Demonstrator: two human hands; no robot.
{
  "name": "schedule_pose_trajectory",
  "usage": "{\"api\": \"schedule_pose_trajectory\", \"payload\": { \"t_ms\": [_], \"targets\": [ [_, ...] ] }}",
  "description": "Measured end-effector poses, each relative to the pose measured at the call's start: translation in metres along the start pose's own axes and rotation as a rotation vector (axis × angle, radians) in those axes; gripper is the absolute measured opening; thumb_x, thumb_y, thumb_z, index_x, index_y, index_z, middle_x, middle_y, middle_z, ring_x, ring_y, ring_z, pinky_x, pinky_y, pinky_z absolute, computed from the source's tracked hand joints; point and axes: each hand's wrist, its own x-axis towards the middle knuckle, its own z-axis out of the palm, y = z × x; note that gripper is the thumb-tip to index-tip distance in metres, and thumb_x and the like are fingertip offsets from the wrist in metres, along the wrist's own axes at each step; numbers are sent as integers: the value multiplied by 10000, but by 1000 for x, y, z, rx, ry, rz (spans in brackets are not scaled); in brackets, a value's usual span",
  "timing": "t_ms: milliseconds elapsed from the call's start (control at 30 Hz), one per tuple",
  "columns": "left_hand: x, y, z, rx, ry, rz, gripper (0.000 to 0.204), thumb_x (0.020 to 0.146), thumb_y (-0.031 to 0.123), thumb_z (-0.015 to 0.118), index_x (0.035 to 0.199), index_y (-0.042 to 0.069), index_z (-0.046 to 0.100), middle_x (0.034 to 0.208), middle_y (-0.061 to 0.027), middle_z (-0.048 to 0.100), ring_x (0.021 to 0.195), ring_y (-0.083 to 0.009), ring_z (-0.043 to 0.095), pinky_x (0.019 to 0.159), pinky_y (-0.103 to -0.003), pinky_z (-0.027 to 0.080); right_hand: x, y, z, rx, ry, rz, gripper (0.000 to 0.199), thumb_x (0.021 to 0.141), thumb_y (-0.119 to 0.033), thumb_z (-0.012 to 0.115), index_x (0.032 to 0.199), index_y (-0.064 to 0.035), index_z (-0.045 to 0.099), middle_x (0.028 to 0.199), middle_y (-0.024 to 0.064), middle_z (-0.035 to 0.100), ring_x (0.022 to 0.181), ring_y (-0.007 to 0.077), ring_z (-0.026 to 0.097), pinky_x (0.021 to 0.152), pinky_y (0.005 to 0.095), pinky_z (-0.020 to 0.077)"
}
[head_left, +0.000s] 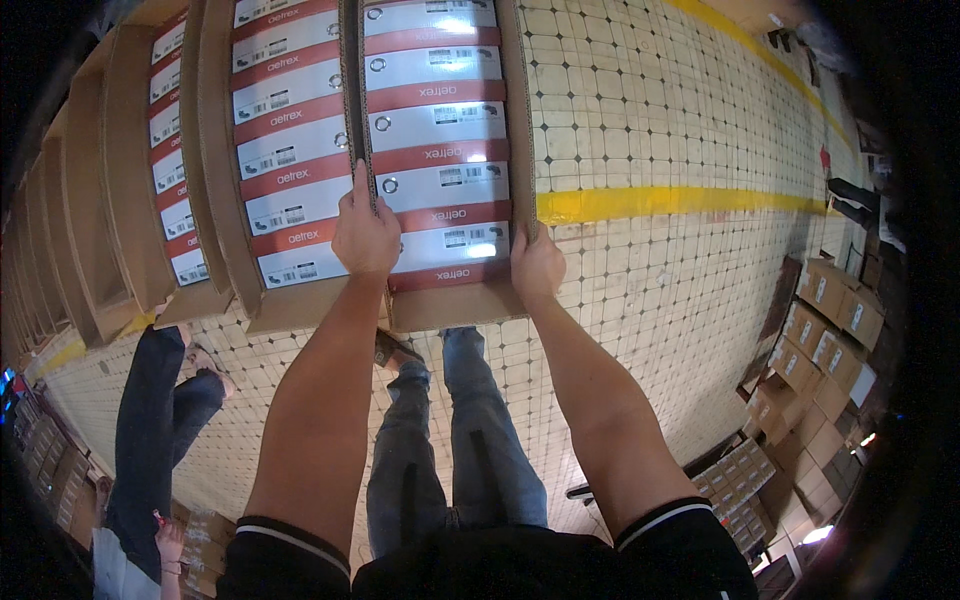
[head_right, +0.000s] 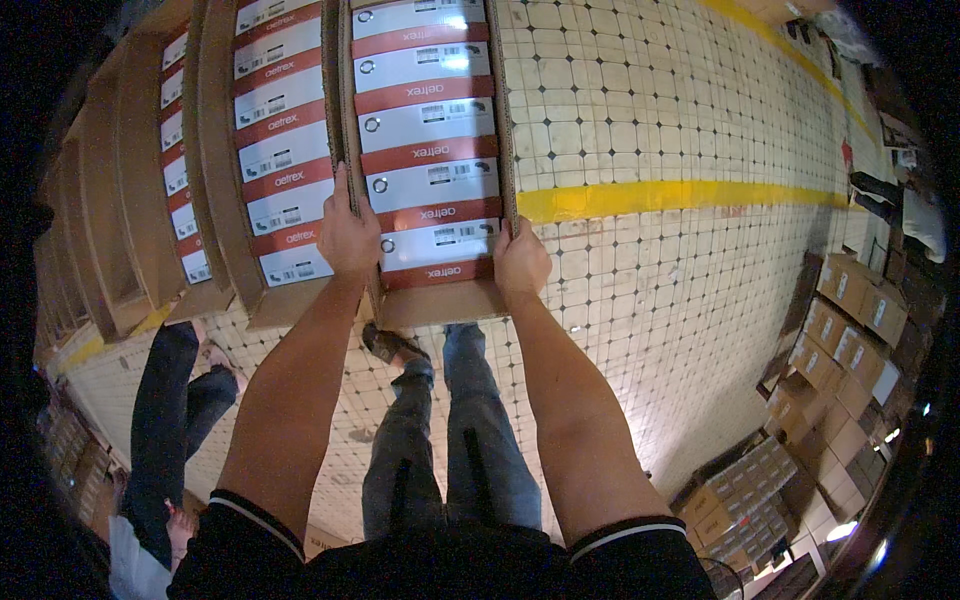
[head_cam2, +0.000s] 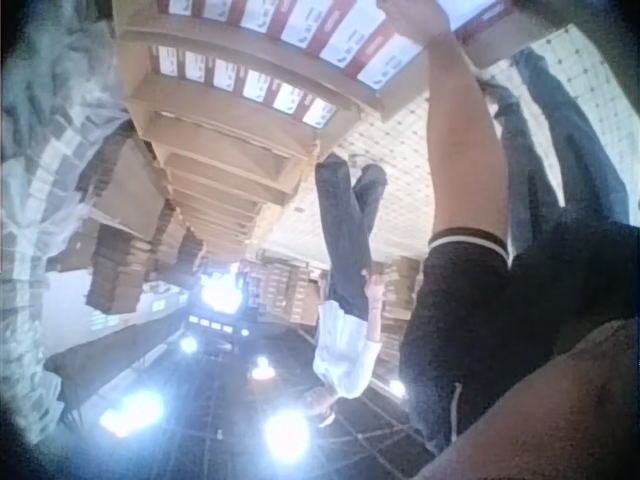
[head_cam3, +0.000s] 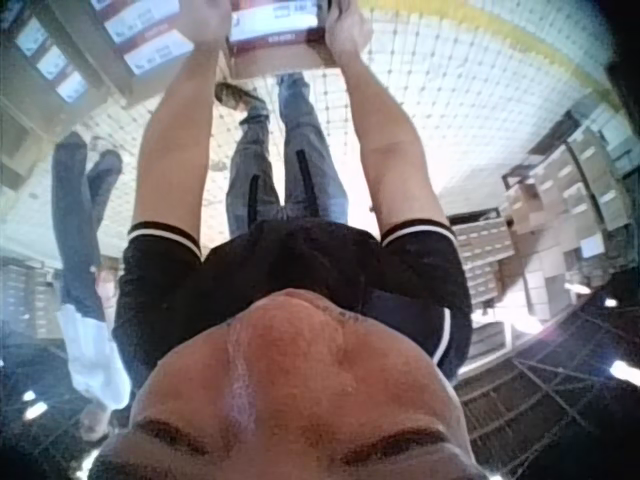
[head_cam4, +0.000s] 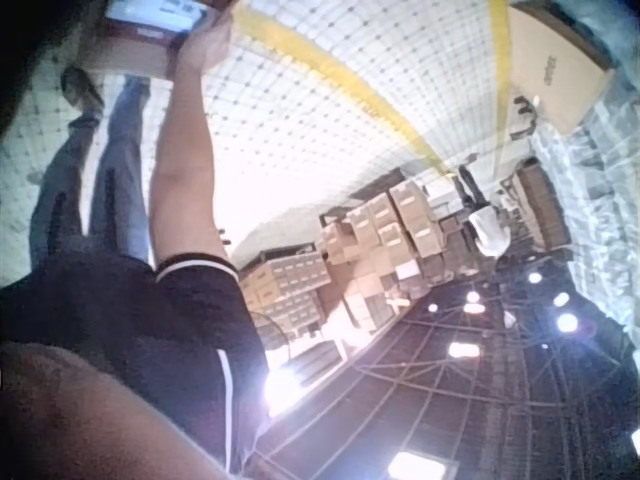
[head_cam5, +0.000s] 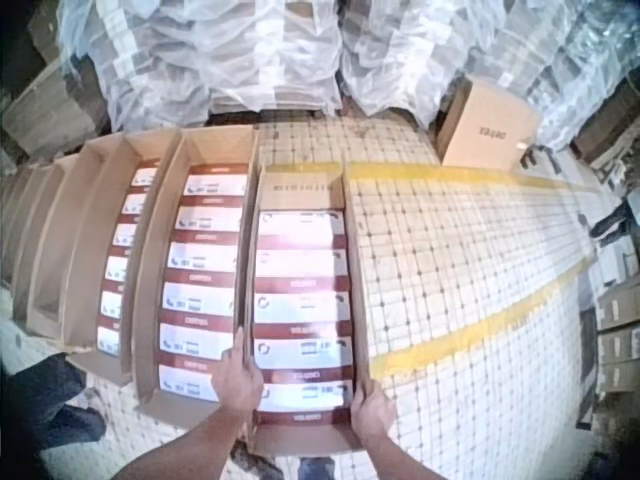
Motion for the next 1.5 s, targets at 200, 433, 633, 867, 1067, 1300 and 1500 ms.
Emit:
{"api": "schedule_pose_trajectory", "payload": {
  "t_ms": [200,433,633,867,1067,1300,1500],
  "targets": [
    [-2,-2,2,-19,61,63,640,901,187,554,1501,234,335,1176,-129,591,912,-320,660,746,-446,537,-2,-3,-5,2,-10,0,250,928,-320,562,1069,-120,614,859,177,698,758,379,675,670,487,526],
    [-2,-5,5,-42,84,76,657,878,156,577,1492,210,354,1164,-135,592,910,-325,656,741,-446,540,-4,3,-1,45,27,-63,257,917,-297,576,1102,-123,614,852,186,691,746,379,673,650,487,527],
    [-3,-1,5,-56,57,41,649,876,132,580,1487,182,364,1169,-146,587,959,-327,644,783,-437,539,-3,4,-1,41,-22,-22,291,915,-302,575,1149,-134,613,902,185,695,762,388,672,657,483,530],
    [-2,6,1,-21,-12,-30,649,878,115,586,1485,160,359,1174,-152,580,1018,-337,626,823,-438,529,-4,1,-9,103,-94,35,332,912,-312,573,1190,-136,617,991,160,693,838,372,672,723,477,526],
    [-3,2,2,-44,-9,31,643,907,103,566,1496,154,312,1154,-170,570,994,-363,619,812,-453,524,-5,2,-11,144,-119,41,353,913,-323,572,1193,-114,621,1014,164,687,883,372,663,756,454,524],
    [-4,3,4,-23,89,90,612,885,110,570,1465,147,378,1132,-176,585,950,-368,627,748,-469,542,-4,-4,-23,197,-165,56,372,917,-334,564,1217,-119,610,1011,164,687,900,376,657,773,478,514],
    [-3,6,0,-6,-4,-18,517,920,165,541,1426,126,438,1154,-192,580,964,-380,634,732,-481,553,22,-63,-58,380,260,-383,441,934,-210,591,1293,30,505,1137,209,588,1076,375,567,898,432,466]
  ]
}}
